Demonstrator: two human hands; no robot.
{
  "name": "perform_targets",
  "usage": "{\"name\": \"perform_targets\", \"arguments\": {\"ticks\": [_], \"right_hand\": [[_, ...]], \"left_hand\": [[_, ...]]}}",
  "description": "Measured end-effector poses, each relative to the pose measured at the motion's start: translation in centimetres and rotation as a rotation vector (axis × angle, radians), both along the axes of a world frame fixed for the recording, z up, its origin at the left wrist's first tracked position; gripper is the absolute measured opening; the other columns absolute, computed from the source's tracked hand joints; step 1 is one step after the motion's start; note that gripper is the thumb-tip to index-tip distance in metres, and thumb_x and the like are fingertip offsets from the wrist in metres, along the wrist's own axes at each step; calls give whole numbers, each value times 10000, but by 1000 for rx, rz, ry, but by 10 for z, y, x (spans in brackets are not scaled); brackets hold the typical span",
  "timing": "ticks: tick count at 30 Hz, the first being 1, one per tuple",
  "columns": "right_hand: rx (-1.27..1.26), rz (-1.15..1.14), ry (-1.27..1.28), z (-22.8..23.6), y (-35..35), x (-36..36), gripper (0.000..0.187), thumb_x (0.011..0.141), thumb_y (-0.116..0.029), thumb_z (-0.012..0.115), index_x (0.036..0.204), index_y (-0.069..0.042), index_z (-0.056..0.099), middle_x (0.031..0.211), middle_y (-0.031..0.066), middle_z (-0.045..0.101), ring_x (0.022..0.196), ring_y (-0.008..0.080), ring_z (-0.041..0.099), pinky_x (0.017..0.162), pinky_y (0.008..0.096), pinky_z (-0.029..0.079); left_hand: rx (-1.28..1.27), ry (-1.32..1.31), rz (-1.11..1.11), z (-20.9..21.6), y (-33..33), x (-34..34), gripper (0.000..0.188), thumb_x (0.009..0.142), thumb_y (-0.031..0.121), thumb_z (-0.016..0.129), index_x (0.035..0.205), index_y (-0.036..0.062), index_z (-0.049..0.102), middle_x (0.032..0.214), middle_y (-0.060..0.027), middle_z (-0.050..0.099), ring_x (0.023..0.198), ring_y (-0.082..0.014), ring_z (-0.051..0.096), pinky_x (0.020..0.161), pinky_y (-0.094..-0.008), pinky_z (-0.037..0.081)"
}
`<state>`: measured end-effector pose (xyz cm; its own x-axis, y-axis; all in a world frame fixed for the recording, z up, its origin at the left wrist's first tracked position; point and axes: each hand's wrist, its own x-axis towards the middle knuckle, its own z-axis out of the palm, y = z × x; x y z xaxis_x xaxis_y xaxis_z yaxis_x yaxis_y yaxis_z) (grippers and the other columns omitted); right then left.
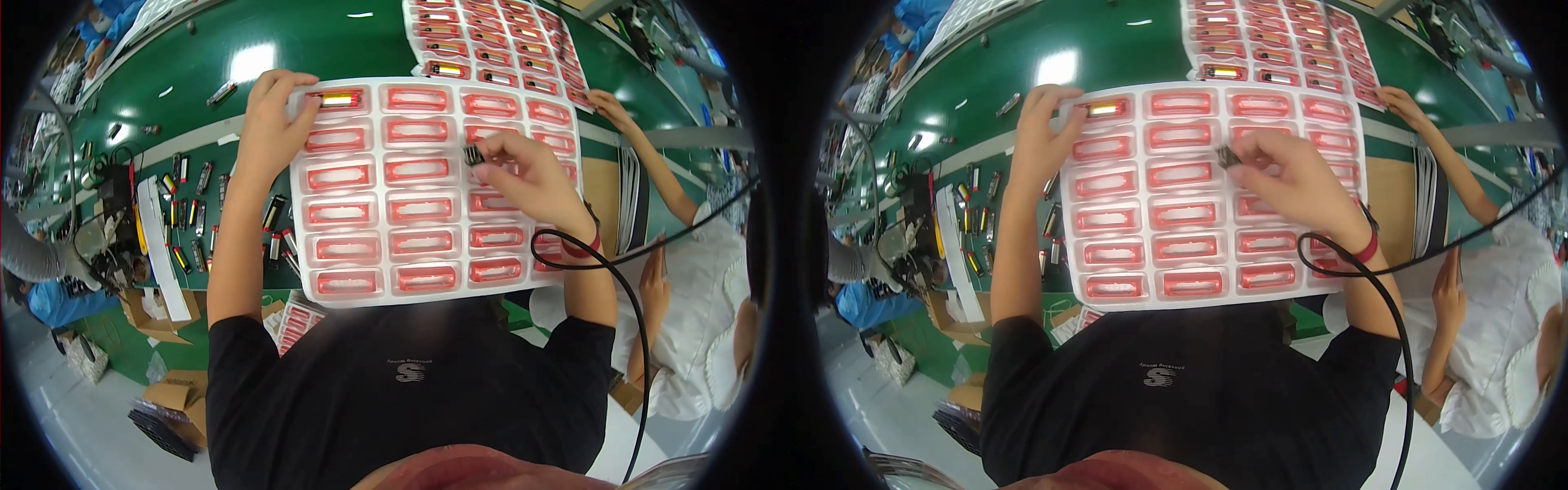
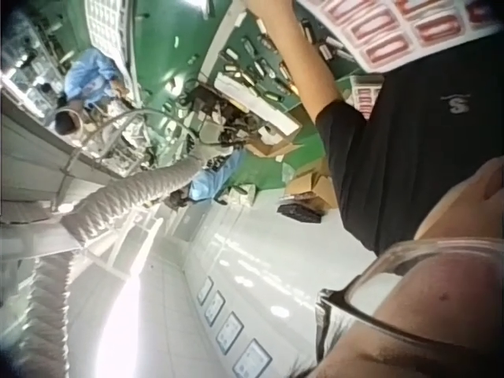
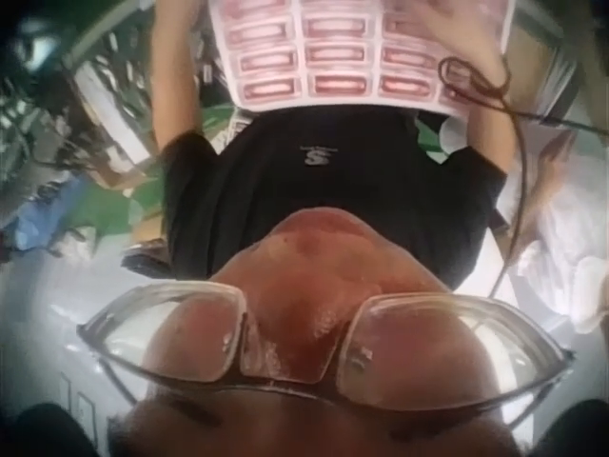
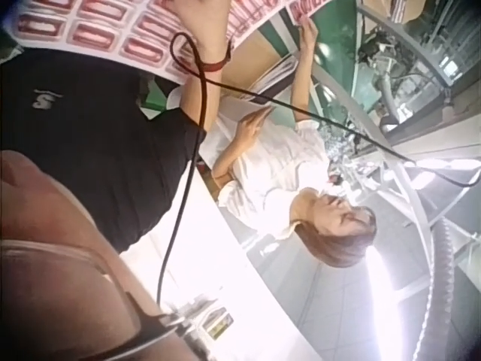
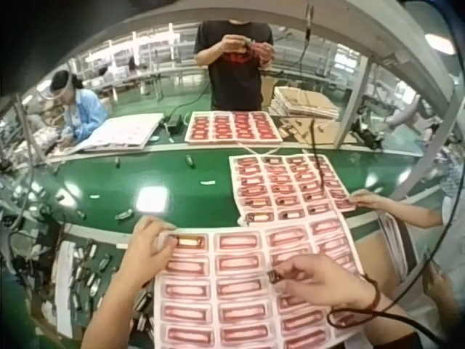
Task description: The person assembles electronic components into a red plastic casing by hand.
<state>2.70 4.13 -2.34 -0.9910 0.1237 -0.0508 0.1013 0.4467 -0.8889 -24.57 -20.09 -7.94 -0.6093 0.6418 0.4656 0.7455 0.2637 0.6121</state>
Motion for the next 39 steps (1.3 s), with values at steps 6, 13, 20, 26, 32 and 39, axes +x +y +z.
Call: {"name": "perform_targets", "arguments": {"ticks": [6,13,20,26,32,39], "right_hand": [[-517,-150,-163,17,-14,-22,251,1021,-80,630,1261,-8,631,1011,0,658,922,69,628,818,230,527],[-522,-164,-25,17,-24,-31,268,985,-34,650,1251,-3,650,1031,17,681,912,59,637,784,212,524],[-572,-175,30,30,-28,-30,244,928,29,689,1168,-9,682,1065,38,698,905,67,657,774,200,533],[-683,-116,198,21,-26,-27,193,967,16,649,1154,5,698,1023,63,724,911,111,675,805,245,537],[-722,-193,278,31,-36,-29,232,969,37,648,1199,21,665,1017,97,729,904,141,697,819,271,560],[-510,-229,332,35,-41,-41,231,955,68,668,1184,55,644,1091,134,736,963,160,723,862,270,591]], "left_hand": [[-216,192,-370,20,-11,27,141,826,112,748,951,67,699,1073,-96,630,1033,-314,594,935,-434,460],[-24,-397,-315,15,-21,25,149,973,84,649,1119,53,645,1005,-41,653,838,-166,613,717,-291,488],[430,-1372,-460,45,-2,61,524,1064,199,523,1554,72,386,1082,-35,658,714,-70,525,652,-215,456],[466,-1554,-740,48,4,67,321,1039,159,588,1337,55,529,1130,-113,700,858,-134,660,703,-247,528],[338,-1091,-478,59,15,84,376,982,-33,624,1337,24,516,1248,-113,654,1044,-164,696,905,-310,589],[412,-1202,-628,55,28,88,414,966,-76,595,1361,-5,489,1328,-126,590,1156,-173,640,1012,-324,544]]}}
